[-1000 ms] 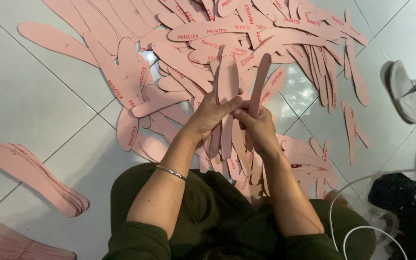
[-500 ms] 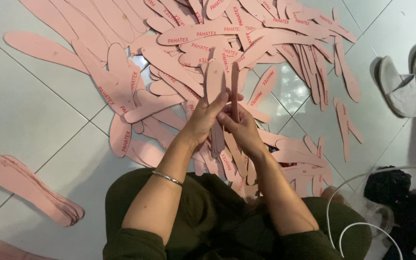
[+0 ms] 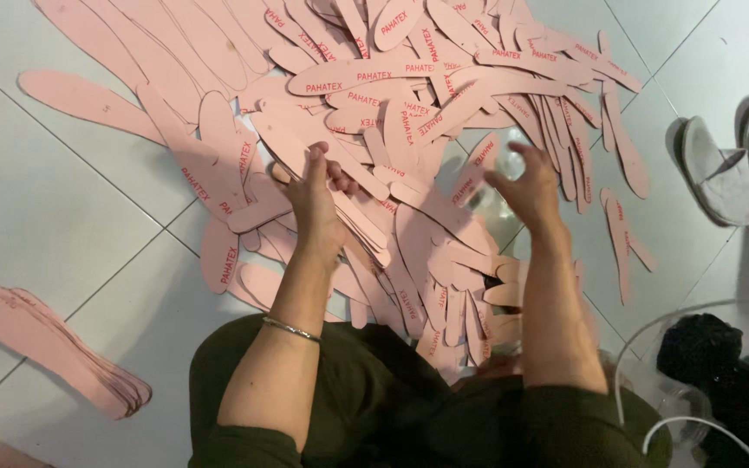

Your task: The person sits on the floor and sorts through a large pile of pink insoles, picking them up one at a time, matching pairs, and placing matched pairs onto a growing stack beside them.

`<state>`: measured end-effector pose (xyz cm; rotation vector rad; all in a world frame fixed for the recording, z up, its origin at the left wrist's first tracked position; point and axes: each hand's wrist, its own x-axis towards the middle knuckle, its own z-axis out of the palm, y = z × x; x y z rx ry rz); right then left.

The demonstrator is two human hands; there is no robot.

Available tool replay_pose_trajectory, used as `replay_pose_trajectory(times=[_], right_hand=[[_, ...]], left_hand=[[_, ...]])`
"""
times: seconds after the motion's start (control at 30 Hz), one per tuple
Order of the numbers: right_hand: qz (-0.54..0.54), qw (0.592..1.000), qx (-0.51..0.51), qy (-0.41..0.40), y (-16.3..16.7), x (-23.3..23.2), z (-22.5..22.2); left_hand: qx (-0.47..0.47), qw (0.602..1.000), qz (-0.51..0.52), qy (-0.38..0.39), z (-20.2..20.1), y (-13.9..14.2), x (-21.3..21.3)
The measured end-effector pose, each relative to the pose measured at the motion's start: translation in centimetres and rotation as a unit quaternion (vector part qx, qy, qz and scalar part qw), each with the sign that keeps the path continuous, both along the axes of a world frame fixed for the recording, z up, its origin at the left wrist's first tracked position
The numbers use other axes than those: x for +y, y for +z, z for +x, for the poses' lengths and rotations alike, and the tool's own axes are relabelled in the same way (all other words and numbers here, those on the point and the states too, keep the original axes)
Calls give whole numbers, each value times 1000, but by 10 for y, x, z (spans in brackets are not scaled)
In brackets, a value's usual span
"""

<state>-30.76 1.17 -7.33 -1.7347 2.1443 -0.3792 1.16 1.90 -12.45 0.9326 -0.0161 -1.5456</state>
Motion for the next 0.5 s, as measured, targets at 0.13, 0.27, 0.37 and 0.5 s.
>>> replay_pose_trajectory(times=[0.13,0.27,0.37,0.5], right_hand=[[21,988,149,38,0,-73,-33],[114,952,273,77,10,-133,-40],[182,930,304,94,11,-160,-33],[171,949,257,70,-7,-177,-29]], left_hand=[[-21,1000,16,-2,-1,5,-7],[-26,999,34,4,-5,6,-19],[-27,999,35,14,-8,1,-28],[-44,998,34,12,-11,-8,-37]])
